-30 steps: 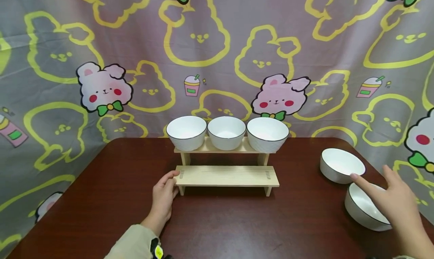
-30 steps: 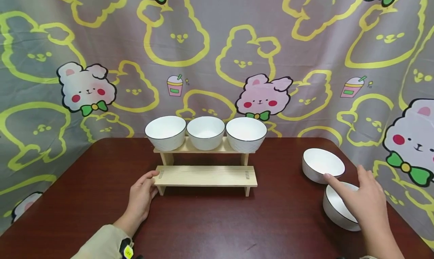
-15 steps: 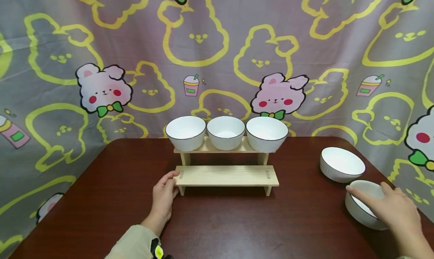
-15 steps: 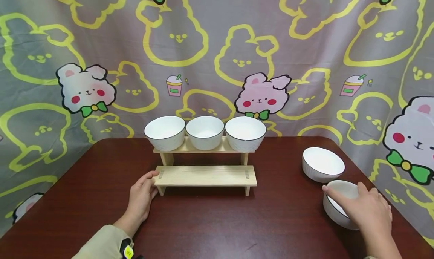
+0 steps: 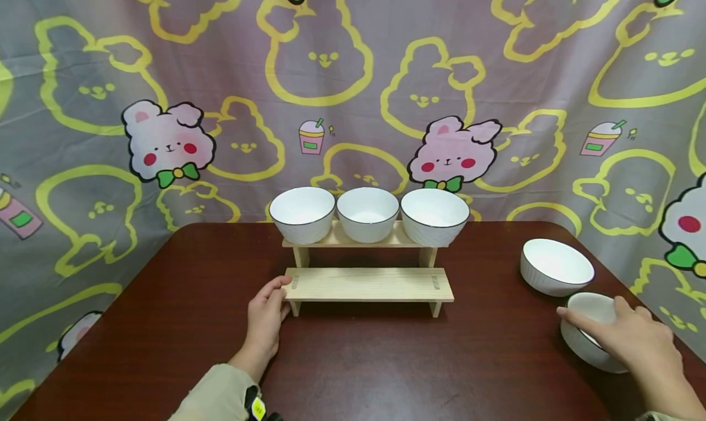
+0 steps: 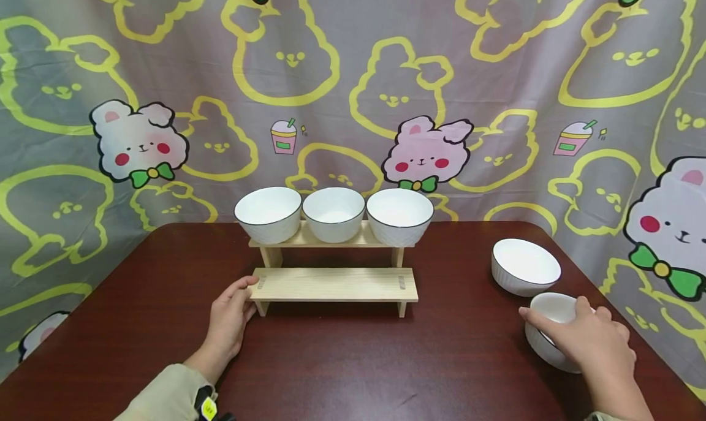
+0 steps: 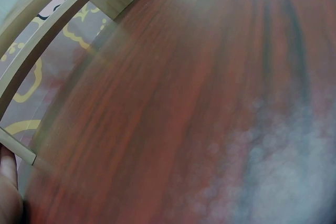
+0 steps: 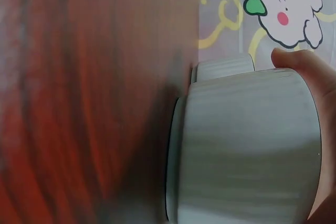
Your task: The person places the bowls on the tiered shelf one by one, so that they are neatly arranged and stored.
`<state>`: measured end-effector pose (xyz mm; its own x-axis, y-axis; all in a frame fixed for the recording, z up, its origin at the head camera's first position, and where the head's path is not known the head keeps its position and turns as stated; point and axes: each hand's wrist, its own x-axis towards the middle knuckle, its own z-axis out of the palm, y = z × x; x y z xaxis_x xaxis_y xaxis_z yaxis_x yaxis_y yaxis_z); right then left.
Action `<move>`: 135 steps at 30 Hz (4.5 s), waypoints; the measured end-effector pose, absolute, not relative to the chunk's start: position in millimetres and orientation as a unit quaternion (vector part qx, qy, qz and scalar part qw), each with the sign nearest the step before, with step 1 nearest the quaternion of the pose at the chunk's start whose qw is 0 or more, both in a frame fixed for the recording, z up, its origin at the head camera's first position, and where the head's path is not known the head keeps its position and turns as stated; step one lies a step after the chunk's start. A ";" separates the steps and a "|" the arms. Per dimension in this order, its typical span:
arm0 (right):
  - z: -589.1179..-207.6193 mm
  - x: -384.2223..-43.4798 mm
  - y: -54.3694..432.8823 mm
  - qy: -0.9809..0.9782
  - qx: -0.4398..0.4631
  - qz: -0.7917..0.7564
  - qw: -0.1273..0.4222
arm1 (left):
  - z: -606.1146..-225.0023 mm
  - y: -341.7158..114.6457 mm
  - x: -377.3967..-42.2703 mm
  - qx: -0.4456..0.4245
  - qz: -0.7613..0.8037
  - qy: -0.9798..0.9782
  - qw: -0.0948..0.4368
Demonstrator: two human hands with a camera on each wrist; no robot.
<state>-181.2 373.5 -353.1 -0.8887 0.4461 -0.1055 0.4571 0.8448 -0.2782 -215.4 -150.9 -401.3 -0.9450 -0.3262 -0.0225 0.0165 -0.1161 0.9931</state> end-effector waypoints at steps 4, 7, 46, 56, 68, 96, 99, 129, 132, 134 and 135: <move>-350.5 -181.7 369.9 0.956 0.251 -0.148 0.025 | -400.0 -149.7 -215.2 0.117 -0.735 -0.657 0.117; -349.0 -181.7 367.4 0.951 0.270 -0.145 0.033 | -399.5 -148.8 -215.0 0.116 -0.736 -0.657 0.115; -294.1 -175.7 344.9 0.983 0.088 -0.130 -0.092 | -401.0 -149.9 -214.6 0.122 -0.741 -0.650 0.116; -273.4 -177.8 324.5 0.987 0.059 -0.118 -0.096 | -400.1 -148.0 -213.1 0.116 -0.745 -0.646 0.119; -252.8 -178.8 298.5 0.985 0.006 -0.149 -0.082 | -398.9 -149.5 -214.0 0.119 -0.742 -0.649 0.118; -234.8 -176.0 214.0 0.958 -0.137 -0.227 -0.109 | -398.4 -149.2 -208.3 0.099 -0.752 -0.642 0.110; -233.7 -176.2 204.4 0.954 -0.155 -0.234 -0.109 | -398.9 -149.3 -208.3 0.100 -0.751 -0.643 0.110; -269.6 -202.3 101.8 0.930 -0.237 -0.269 -0.081 | -399.8 -148.5 -209.4 0.092 -0.756 -0.638 0.109; -274.7 -205.7 92.2 0.930 -0.246 -0.262 -0.081 | -400.4 -148.9 -209.8 0.092 -0.757 -0.637 0.112; -278.9 -208.0 86.7 0.928 -0.250 -0.264 -0.082 | -401.0 -148.8 -210.0 0.093 -0.757 -0.637 0.112; -281.0 -209.4 84.1 0.927 -0.253 -0.265 -0.082 | -401.3 -148.6 -210.1 0.094 -0.758 -0.636 0.112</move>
